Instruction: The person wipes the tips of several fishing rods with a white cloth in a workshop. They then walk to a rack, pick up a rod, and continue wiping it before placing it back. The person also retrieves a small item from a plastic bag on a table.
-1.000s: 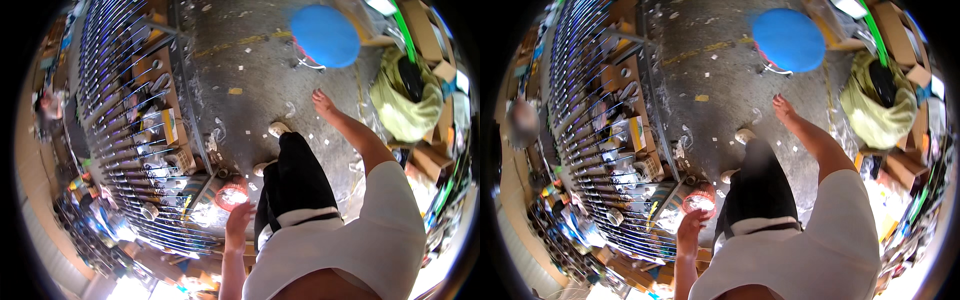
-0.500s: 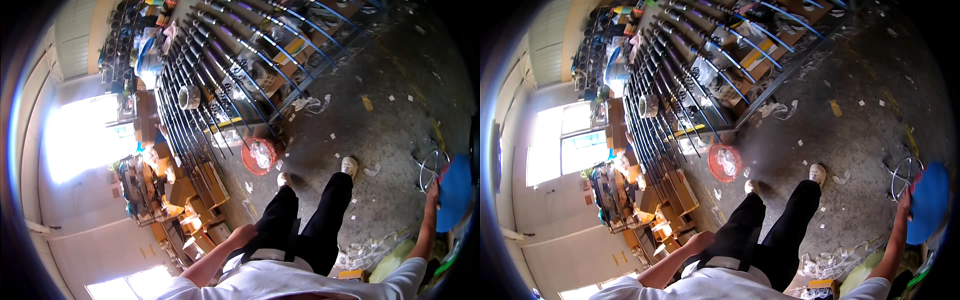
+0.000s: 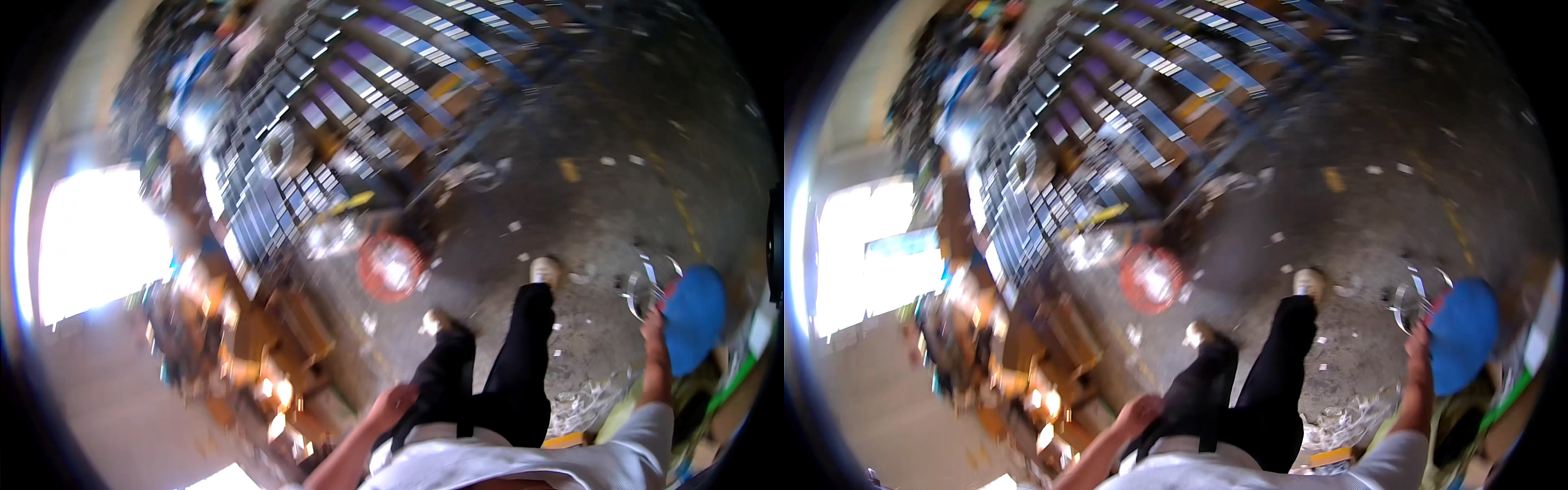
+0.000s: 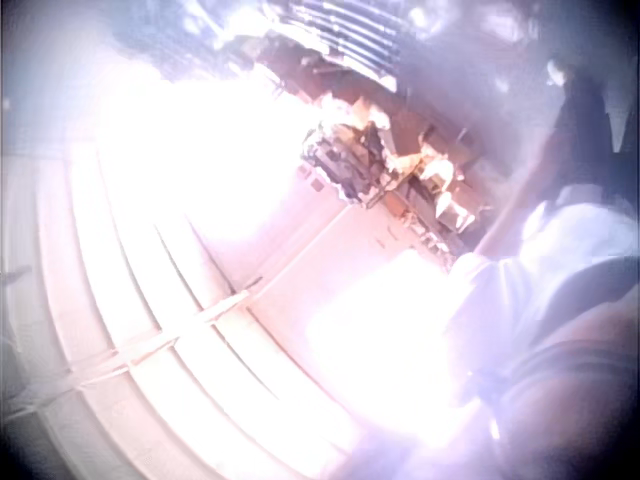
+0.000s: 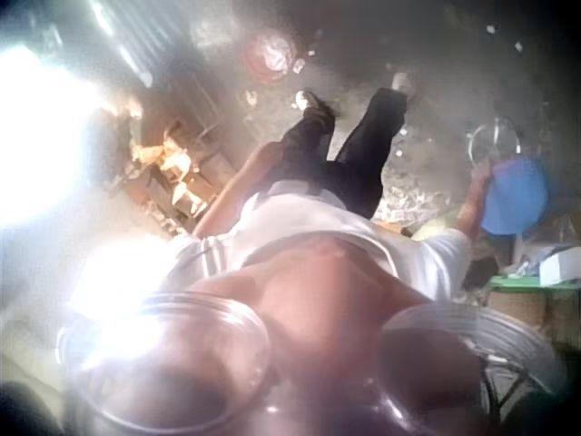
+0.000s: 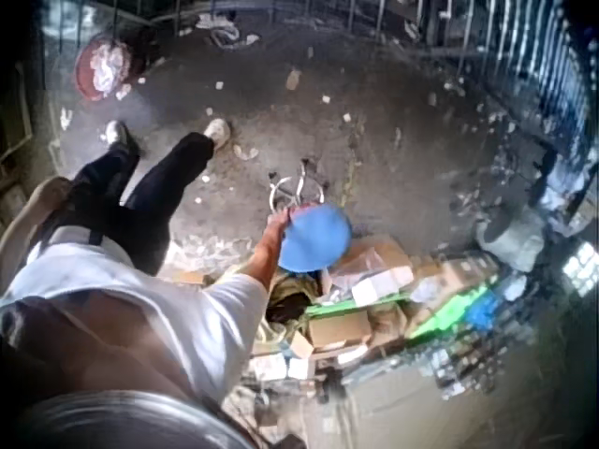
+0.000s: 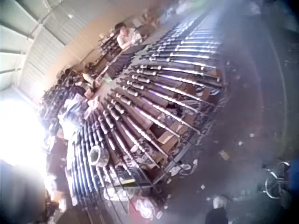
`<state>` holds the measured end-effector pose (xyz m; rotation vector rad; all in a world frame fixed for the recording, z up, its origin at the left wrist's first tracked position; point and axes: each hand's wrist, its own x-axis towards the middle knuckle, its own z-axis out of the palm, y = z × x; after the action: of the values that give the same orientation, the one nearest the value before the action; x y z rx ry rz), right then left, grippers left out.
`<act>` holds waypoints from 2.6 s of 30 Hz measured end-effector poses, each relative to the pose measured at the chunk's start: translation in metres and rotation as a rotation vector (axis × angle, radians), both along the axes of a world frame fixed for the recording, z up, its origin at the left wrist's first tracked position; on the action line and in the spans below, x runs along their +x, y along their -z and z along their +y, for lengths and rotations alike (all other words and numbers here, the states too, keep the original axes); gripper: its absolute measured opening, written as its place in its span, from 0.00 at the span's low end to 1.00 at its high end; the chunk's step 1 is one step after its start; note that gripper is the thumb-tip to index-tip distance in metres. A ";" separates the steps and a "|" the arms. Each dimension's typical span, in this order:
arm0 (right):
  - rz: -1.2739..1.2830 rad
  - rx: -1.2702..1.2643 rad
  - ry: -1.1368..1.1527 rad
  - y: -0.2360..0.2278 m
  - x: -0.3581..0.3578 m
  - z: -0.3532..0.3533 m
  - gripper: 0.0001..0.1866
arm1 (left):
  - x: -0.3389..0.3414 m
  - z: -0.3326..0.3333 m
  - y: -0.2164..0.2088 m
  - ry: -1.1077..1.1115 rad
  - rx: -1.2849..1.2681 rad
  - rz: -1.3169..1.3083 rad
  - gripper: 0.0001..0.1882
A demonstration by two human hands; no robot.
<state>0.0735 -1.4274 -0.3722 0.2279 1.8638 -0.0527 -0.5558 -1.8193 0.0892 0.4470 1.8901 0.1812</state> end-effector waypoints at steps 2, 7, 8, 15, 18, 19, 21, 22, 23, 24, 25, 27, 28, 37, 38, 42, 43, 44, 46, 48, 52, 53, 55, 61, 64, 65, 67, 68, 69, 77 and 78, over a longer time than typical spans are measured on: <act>0.047 -0.018 0.107 -0.033 -0.049 -0.032 0.21 | -0.015 -0.101 0.029 0.136 0.088 0.099 0.11; 0.125 -0.040 0.193 -0.095 -0.140 -0.100 0.16 | -0.064 -0.130 0.107 0.211 -0.038 0.192 0.10; 0.151 -0.060 0.178 -0.103 -0.157 -0.113 0.15 | -0.064 -0.102 0.102 0.107 -0.089 0.181 0.10; 0.314 -0.217 0.047 -0.129 -0.249 -0.212 0.10 | -0.082 -0.032 0.088 -0.015 -0.018 0.171 0.11; 0.393 -0.257 0.023 -0.125 -0.278 -0.244 0.09 | -0.083 -0.038 0.081 -0.042 0.030 0.167 0.12; 0.475 -0.236 0.098 -0.114 -0.281 -0.259 0.06 | -0.084 -0.046 0.078 -0.051 0.042 0.167 0.12; 0.269 -0.368 0.274 -0.140 -0.298 -0.243 0.11 | -0.084 -0.071 0.066 -0.077 0.054 0.171 0.12; 0.154 -0.435 0.343 -0.156 -0.311 -0.239 0.14 | -0.085 -0.084 0.062 -0.080 0.076 0.161 0.12; 0.181 -0.579 0.366 -0.160 -0.314 -0.226 0.25 | -0.083 -0.096 0.060 -0.093 0.109 0.151 0.12; 0.198 -0.531 0.413 -0.172 -0.312 -0.220 0.29 | -0.083 -0.107 0.059 -0.102 0.132 0.132 0.13; 0.270 -0.469 0.504 -0.164 -0.300 -0.227 0.35 | -0.082 -0.110 0.056 -0.092 0.146 0.126 0.13; 0.247 -0.434 0.693 -0.160 -0.286 -0.229 0.37 | -0.070 -0.102 0.052 -0.203 -0.111 0.110 0.12; 0.313 -0.362 0.797 -0.159 -0.275 -0.238 0.37 | -0.066 -0.112 0.054 0.000 -0.084 0.225 0.14; 0.368 -0.505 2.233 -0.063 -0.231 -0.349 0.15 | -0.017 -0.056 0.043 -0.097 0.013 0.150 0.14; 0.352 -0.500 2.304 -0.064 -0.238 -0.351 0.15 | -0.017 -0.045 0.046 -0.049 0.057 0.168 0.14; 0.310 -0.491 2.384 -0.066 -0.246 -0.340 0.14 | 0.000 -0.028 0.041 -0.111 0.168 0.156 0.14; 0.324 -0.492 2.383 -0.062 -0.251 -0.336 0.13 | 0.000 -0.031 0.041 -0.105 0.153 0.151 0.14; 0.362 -0.499 2.413 -0.052 -0.263 -0.330 0.13 | -0.005 -0.027 0.044 -0.070 0.151 0.151 0.14; 0.392 -0.500 2.408 -0.043 -0.270 -0.320 0.13 | 0.002 -0.053 0.062 -0.056 0.154 0.138 0.15; 0.409 -0.497 2.371 -0.039 -0.274 -0.314 0.12 | 0.006 -0.083 0.083 -0.080 0.111 0.122 0.16; 0.497 -0.506 2.325 -0.020 -0.275 -0.306 0.11 | -0.012 -0.110 0.121 -0.110 0.111 0.208 0.15; 0.527 -0.510 2.313 -0.013 -0.280 -0.304 0.11 | -0.021 -0.113 0.129 -0.135 0.127 0.226 0.14; 0.603 -0.526 2.272 0.003 -0.287 -0.288 0.11 | -0.031 -0.118 0.140 -0.091 0.171 0.272 0.14; 1.129 -0.647 2.008 0.070 -0.361 -0.187 0.09 | -0.053 -0.119 0.196 0.008 0.373 0.428 0.12; 1.382 -0.565 1.815 0.065 -0.380 -0.142 0.09 | -0.067 -0.109 0.208 -0.019 0.626 0.527 0.12; 1.363 -0.432 1.713 0.036 -0.386 -0.138 0.08 | -0.058 -0.114 0.202 -0.170 0.666 0.551 0.13; 1.335 -0.185 1.511 -0.025 -0.408 -0.128 0.05 | -0.051 -0.124 0.174 -0.463 0.746 0.540 0.18; 1.340 -0.212 1.580 -0.042 -0.417 -0.119 0.04 | -0.059 -0.120 0.161 -0.544 0.843 0.570 0.21; 1.361 -0.264 1.596 -0.078 -0.434 -0.123 0.04 | -0.062 -0.120 0.136 -0.584 0.870 0.624 0.21; 1.846 -0.497 0.695 -0.347 -0.537 -0.198 0.02 | -0.100 -0.110 -0.002 -0.385 1.014 0.916 0.31; 1.897 -0.505 0.470 -0.373 -0.549 -0.209 0.02 | -0.105 -0.107 -0.008 -0.330 0.951 0.960 0.32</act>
<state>-0.4759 -1.6362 0.0004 0.2649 3.4484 -1.4863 -0.6609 -1.9262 0.0976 0.9645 2.7318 1.3103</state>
